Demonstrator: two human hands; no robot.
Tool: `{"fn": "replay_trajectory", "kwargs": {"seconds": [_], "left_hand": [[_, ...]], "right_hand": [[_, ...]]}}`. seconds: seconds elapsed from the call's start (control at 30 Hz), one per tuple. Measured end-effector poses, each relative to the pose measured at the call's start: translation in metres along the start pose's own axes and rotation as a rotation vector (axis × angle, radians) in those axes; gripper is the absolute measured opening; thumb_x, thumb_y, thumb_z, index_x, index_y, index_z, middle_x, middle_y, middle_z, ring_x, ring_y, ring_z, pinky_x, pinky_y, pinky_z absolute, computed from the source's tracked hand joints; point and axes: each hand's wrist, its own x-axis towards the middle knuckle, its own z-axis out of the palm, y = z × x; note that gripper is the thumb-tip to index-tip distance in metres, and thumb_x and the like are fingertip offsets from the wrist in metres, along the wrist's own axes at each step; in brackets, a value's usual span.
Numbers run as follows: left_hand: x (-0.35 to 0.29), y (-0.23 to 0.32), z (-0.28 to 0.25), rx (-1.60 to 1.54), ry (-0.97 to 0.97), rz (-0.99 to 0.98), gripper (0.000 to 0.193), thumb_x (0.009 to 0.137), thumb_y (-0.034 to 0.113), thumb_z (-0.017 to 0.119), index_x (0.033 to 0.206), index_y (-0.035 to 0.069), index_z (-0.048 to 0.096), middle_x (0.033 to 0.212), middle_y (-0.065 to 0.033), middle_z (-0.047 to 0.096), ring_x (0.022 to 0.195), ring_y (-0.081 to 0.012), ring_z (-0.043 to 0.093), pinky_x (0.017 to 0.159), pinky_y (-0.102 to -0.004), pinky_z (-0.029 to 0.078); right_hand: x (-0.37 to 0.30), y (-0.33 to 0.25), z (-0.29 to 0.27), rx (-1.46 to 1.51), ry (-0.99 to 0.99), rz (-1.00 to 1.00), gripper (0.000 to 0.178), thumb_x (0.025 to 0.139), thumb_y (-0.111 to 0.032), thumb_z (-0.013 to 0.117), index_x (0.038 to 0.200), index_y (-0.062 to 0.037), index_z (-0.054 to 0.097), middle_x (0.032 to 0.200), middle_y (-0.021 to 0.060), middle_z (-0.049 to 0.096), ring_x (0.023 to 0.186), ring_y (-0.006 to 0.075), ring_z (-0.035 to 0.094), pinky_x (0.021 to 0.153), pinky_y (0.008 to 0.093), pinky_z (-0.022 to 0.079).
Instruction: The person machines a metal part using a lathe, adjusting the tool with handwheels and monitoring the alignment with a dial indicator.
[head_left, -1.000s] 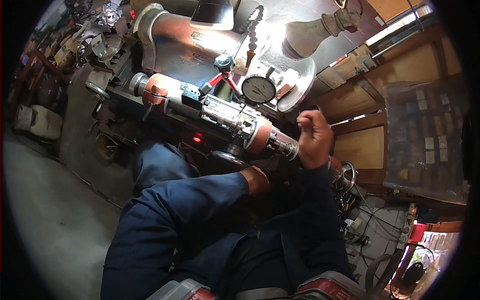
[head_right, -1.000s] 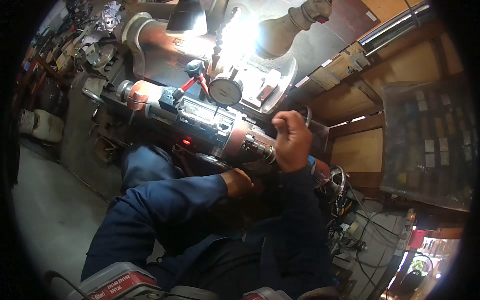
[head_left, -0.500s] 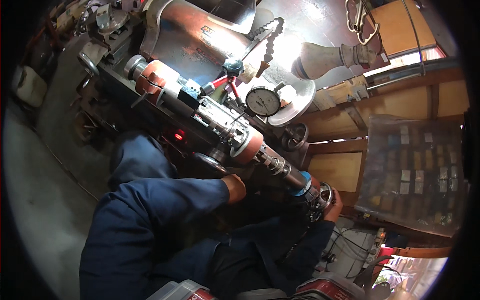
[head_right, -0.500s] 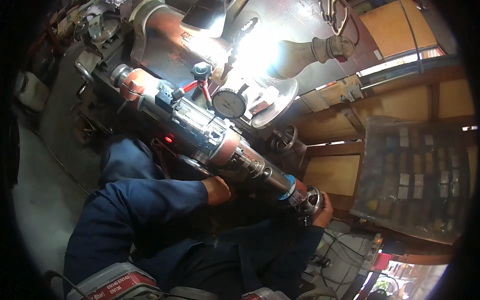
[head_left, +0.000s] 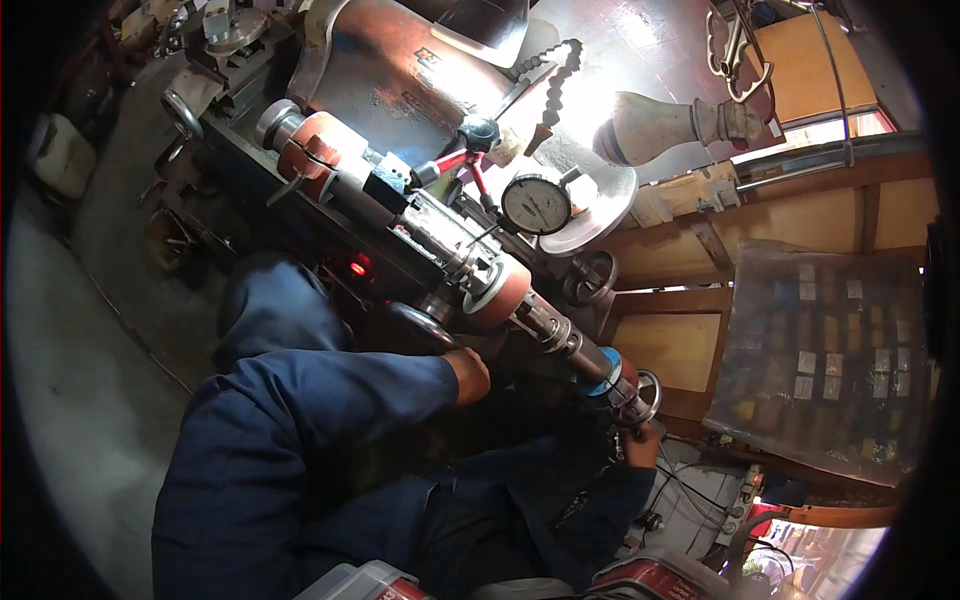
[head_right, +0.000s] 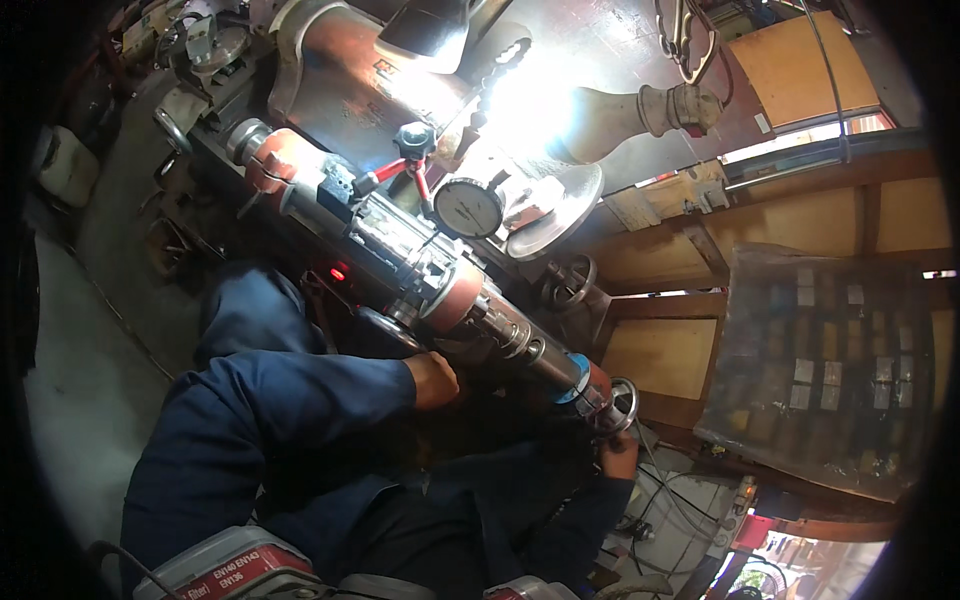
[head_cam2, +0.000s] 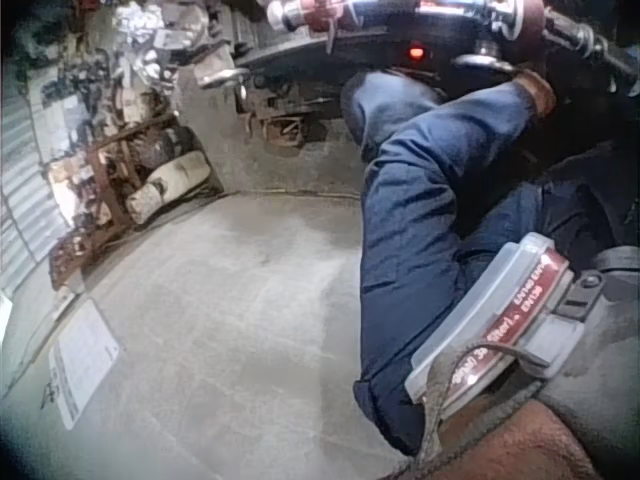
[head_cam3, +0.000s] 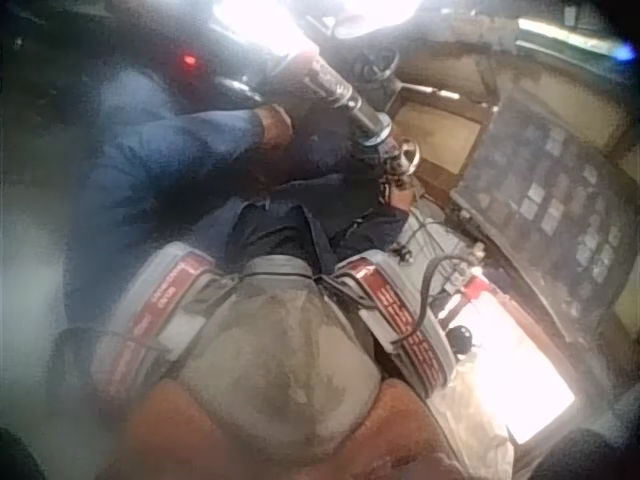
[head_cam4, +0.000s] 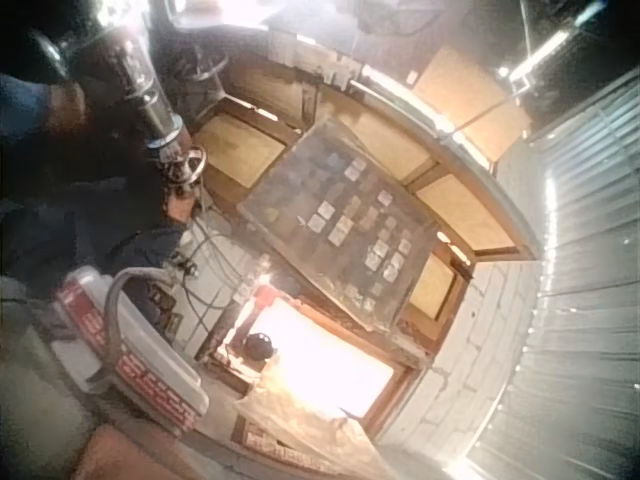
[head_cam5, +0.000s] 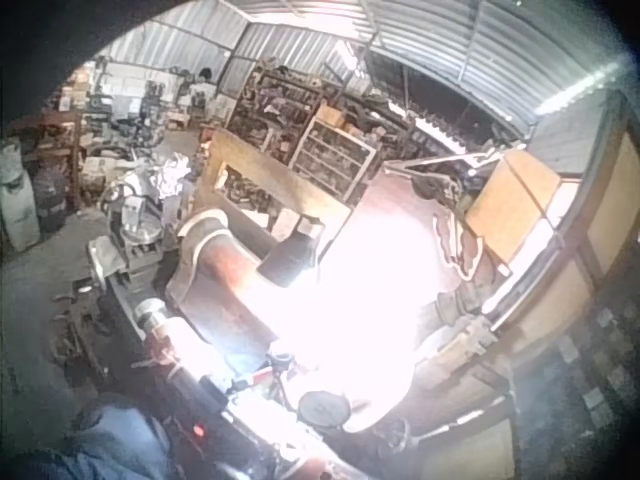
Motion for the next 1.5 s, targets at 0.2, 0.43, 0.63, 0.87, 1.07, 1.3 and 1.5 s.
{"fn": "replay_trajectory", "kwargs": {"seconds": [0.2,0.43,0.63,0.87,1.07,1.3,1.5], "left_hand": [[0.005,0.002,0.004,0.0,-0.008,0.004,0.023,0.072,0.011,0.065,0.093,0.006,0.074,0.097,-0.0127,0.072,0.09,-0.0283,0.069,0.073,-0.0387,0.054],[0.007,0.001,0.008,0.026,-0.006,0.01,0.023,0.075,0.013,0.063,0.094,0.005,0.074,0.098,-0.0121,0.072,0.091,-0.0277,0.069,0.073,-0.0386,0.055],[0.001,0.001,-0.002,0.0,-0.037,0.009,0.023,0.075,0.012,0.063,0.094,0.007,0.074,0.098,-0.0124,0.071,0.092,-0.0288,0.069,0.074,-0.0398,0.055],[0.006,0.0,0.0,0.004,-0.021,0.041,0.022,0.073,0.011,0.063,0.091,0.006,0.074,0.097,-0.0132,0.071,0.091,-0.0296,0.069,0.074,-0.0398,0.054],[0.009,0.001,0.003,0.023,-0.015,0.048,0.02,0.072,0.01,0.063,0.089,0.006,0.074,0.096,-0.0136,0.071,0.089,-0.0304,0.069,0.073,-0.0399,0.055],[0.008,-0.001,0.012,0.022,0.022,0.004,0.021,0.073,0.01,0.063,0.09,0.006,0.074,0.096,-0.0134,0.072,0.09,-0.0299,0.069,0.073,-0.0398,0.054],[0.01,-0.001,0.01,0.006,0.013,0.026,0.022,0.074,0.01,0.063,0.091,0.005,0.074,0.097,-0.0136,0.071,0.091,-0.0292,0.069,0.073,-0.0393,0.054]], "right_hand": [[-0.008,-0.013,-0.039,0.304,0.067,-0.12,0.031,0.091,-0.024,0.066,0.106,0.003,0.065,0.09,0.0053,0.066,0.08,0.0127,0.059,0.076,0.0301,0.048],[0.034,-0.012,-0.023,0.473,0.26,-0.076,0.019,0.096,-0.014,0.057,0.102,0.0011,0.066,0.092,0.0043,0.067,0.083,0.012,0.059,0.077,0.0269,0.048],[0.065,0.005,0.001,0.387,0.29,-0.03,0.023,0.098,-0.017,0.053,0.102,0.0003,0.067,0.093,0.005,0.068,0.086,0.0125,0.061,0.076,0.0275,0.049],[0.049,0.061,0.029,0.444,0.076,-0.142,0.028,0.096,-0.024,0.054,0.107,-0.0012,0.066,0.098,0.0067,0.068,0.091,0.0157,0.063,0.076,0.0301,0.05],[-0.003,0.008,0.016,0.282,0.047,0.045,0.03,0.089,-0.02,0.063,0.112,-0.0001,0.062,0.104,0.0051,0.066,0.096,0.0166,0.06,0.084,0.0343,0.048],[-0.011,-0.009,-0.021,0.492,0.036,-0.046,0.029,0.094,-0.022,0.06,0.111,0.0022,0.063,0.1,0.0067,0.067,0.09,0.0122,0.06,0.08,0.0276,0.046],[0.007,-0.004,-0.019,0.658,0.234,-0.034,0.029,0.097,-0.021,0.056,0.11,0.0038,0.063,0.097,0.0064,0.067,0.088,0.0128,0.061,0.078,0.0276,0.048]]}}
